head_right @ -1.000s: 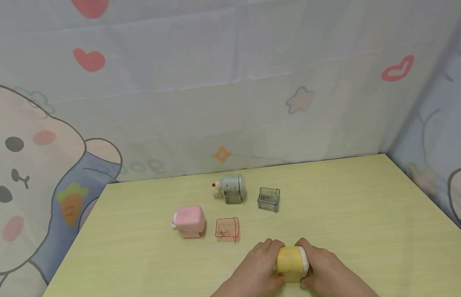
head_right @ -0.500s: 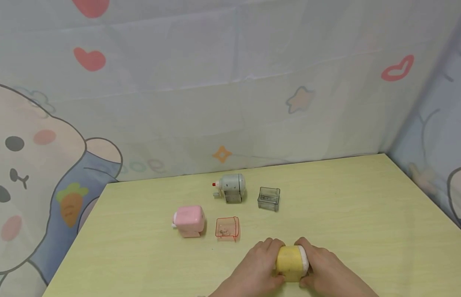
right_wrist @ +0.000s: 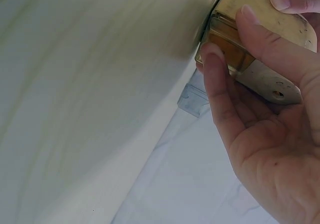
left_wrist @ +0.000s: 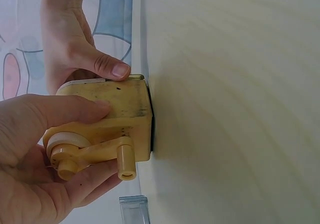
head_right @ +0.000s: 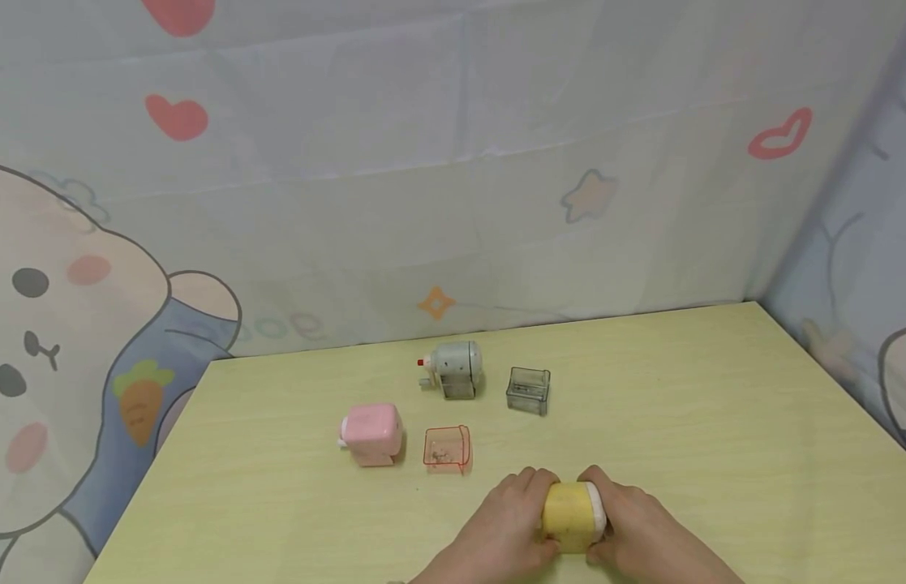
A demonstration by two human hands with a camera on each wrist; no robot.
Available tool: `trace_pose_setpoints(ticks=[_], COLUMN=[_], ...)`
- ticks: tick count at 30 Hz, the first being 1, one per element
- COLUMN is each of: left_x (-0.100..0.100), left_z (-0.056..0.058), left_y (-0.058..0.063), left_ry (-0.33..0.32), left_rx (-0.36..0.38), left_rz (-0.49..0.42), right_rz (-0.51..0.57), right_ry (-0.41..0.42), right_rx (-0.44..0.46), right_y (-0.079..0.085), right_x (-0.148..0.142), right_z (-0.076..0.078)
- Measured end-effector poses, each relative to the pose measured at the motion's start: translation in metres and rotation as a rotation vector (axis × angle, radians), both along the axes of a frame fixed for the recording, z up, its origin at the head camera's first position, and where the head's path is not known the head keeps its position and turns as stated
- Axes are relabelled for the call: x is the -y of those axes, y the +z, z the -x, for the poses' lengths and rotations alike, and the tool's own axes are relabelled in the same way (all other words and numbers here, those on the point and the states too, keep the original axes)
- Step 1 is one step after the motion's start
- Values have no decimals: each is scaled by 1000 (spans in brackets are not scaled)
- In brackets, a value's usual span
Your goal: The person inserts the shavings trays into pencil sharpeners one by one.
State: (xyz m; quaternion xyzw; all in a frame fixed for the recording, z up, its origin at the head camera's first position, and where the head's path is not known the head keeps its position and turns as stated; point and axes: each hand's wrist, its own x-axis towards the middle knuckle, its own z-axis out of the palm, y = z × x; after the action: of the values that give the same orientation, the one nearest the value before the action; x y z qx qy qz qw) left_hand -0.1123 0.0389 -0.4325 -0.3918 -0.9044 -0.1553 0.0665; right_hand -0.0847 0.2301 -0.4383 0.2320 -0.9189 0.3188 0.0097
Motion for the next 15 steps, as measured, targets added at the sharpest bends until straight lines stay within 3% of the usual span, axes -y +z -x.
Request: trace_pose_setpoints(ticks=[15], left_x=[-1], left_z=[0], left_y=[2], left_ry=[13], left_rx=[42], left_rz=[14], right_rz=[31], right_ry=[27], right_rx=[-19], right_y=[0], right_x=[0], right_z=[1])
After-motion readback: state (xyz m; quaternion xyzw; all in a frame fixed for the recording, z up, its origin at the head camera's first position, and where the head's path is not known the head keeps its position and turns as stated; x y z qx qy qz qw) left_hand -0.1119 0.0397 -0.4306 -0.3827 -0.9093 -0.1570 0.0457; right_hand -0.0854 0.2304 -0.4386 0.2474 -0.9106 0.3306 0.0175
